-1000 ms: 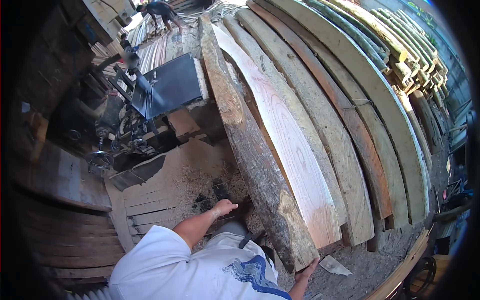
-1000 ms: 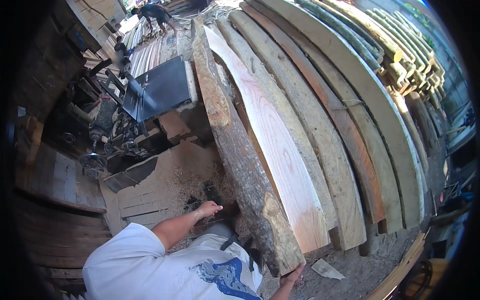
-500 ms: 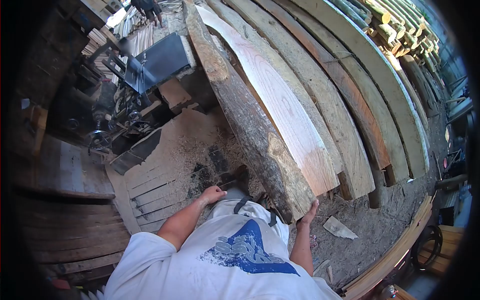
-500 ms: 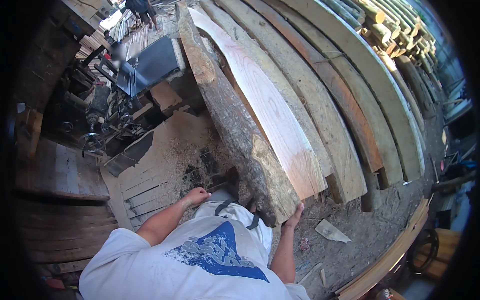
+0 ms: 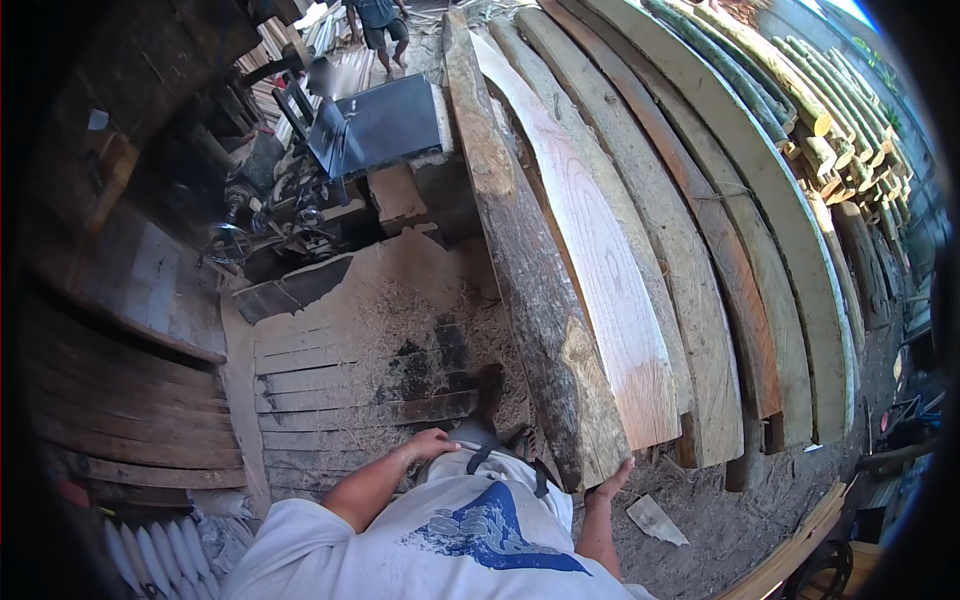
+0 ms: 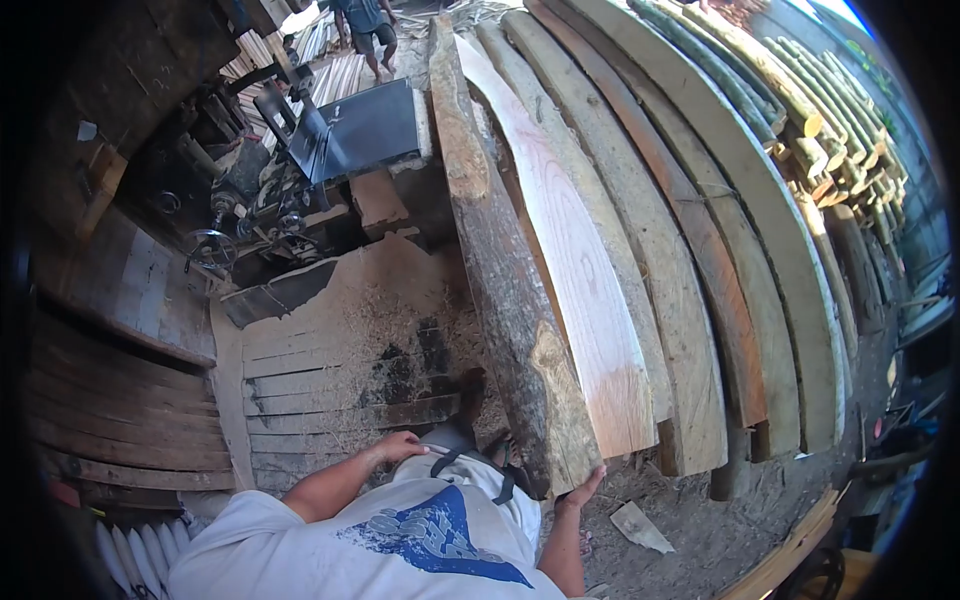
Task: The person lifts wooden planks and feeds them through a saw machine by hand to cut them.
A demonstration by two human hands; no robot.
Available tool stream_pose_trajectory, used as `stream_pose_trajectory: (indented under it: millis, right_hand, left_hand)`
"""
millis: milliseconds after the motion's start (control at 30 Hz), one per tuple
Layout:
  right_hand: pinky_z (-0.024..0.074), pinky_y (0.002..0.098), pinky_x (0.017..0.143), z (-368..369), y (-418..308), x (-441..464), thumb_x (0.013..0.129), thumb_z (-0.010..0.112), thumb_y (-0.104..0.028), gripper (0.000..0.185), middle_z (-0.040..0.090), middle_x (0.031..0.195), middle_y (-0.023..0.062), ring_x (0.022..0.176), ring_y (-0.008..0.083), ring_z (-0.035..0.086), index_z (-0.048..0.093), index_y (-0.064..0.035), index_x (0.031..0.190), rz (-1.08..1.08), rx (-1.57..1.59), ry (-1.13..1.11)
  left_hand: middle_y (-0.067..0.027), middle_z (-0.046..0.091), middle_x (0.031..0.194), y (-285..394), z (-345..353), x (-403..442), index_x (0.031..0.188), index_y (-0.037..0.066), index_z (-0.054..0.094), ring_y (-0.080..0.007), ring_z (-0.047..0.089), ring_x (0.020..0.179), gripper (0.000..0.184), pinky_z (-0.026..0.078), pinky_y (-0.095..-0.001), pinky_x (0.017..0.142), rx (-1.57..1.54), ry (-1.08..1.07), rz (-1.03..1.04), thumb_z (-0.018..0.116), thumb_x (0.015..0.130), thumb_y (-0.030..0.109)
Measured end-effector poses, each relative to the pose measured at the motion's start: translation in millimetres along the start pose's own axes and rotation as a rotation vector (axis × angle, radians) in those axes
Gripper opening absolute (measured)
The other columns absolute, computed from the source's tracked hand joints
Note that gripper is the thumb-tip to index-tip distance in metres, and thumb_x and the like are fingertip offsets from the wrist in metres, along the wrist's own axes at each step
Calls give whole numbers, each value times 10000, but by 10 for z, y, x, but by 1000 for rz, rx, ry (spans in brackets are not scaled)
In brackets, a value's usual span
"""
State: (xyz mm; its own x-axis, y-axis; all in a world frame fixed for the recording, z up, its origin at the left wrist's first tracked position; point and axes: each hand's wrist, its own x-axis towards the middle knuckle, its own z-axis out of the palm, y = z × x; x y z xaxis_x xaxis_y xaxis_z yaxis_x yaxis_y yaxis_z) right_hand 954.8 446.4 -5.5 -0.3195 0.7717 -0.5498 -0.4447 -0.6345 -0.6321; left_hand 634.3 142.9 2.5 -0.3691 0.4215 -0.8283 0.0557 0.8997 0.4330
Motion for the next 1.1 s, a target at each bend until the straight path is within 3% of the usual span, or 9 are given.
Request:
stream_pose_trajectory:
  millis: [167, 400, 567, 667, 700, 800, 867, 1000, 1100]
  right_hand:
    - [427, 463, 1058, 34, -49, -60, 907, 431, -729, 869, 494, 1442, 143, 1271, 332, 524, 372, -86, 1488, 81, -5, -15]
    - [426, 474, 1047, 28, 19, -53, 880, 429, -761, 907, 479, 1455, 136, 1275, 334, 512, 374, -90, 1487, 70, -24, 71]
    - [411, 487, 1061, 4, 32, -68, 862, 401, -791, 939, 460, 1477, 135, 1288, 349, 499, 362, -108, 1505, 155, -38, 83]
    - [409, 491, 1066, 90, 78, -68, 847, 406, -800, 957, 440, 1492, 137, 1299, 355, 484, 355, -113, 1511, 28, -118, 125]
    - [402, 511, 1071, 90, 93, -102, 839, 398, -806, 962, 416, 1509, 138, 1318, 364, 461, 349, -125, 1518, 81, -77, 28]
    - [399, 531, 1071, 430, -35, -373, 827, 376, -825, 974, 420, 1505, 134, 1322, 377, 452, 346, -144, 1523, 135, -92, 111]
    - [406, 551, 1061, 763, -201, -626, 820, 335, -843, 989, 426, 1500, 140, 1314, 388, 457, 341, -151, 1526, 198, -167, 85]
    - [417, 577, 1049, 1250, -128, -1237, 818, 290, -858, 1001, 437, 1492, 149, 1309, 399, 463, 334, -157, 1532, 319, -228, 52]
    - [422, 580, 1050, 1548, 190, -1478, 823, 299, -854, 999, 442, 1490, 152, 1310, 400, 466, 330, -154, 1535, 382, -279, 32]
  left_hand:
    - [-201, 629, 1290, -294, 21, -60, 1210, 19, 679, -314, 594, 1204, 857, 458, -389, 1014, 7, 1, -43, 741, 692, 699]
    - [-193, 615, 1308, -383, -75, 85, 1259, 4, 633, -301, 574, 1223, 858, 449, -378, 1029, -56, 37, -41, 766, 706, 646]
    - [-177, 680, 1185, -409, -223, 373, 1171, 53, 697, -297, 643, 1106, 743, 493, -390, 938, -78, 41, -55, 743, 722, 643]
    - [-137, 710, 1037, -376, -439, 475, 1136, 47, 713, -274, 670, 955, 727, 509, -382, 844, -127, 3, 80, 725, 738, 656]
    - [-96, 700, 921, -374, -521, 503, 1132, 41, 704, -217, 655, 835, 715, 502, -370, 750, -217, 11, 103, 718, 761, 652]
    - [-70, 685, 918, -94, -796, 429, 1161, 42, 675, -177, 638, 825, 716, 496, -357, 712, -492, 42, 149, 719, 778, 644]
    - [-51, 674, 971, 104, -885, 571, 1257, 43, 598, -161, 638, 910, 767, 493, -349, 760, -638, -131, 210, 723, 789, 638]
    - [-74, 541, 1330, 1030, -1339, 125, 1483, 91, 348, -202, 529, 1219, 948, 441, -369, 983, -1089, -240, 427, 729, 796, 622]
    - [-90, 477, 1407, 1213, -1340, 342, 1506, 102, 281, -253, 491, 1274, 925, 412, -400, 1047, -1269, -117, 626, 781, 808, 448]
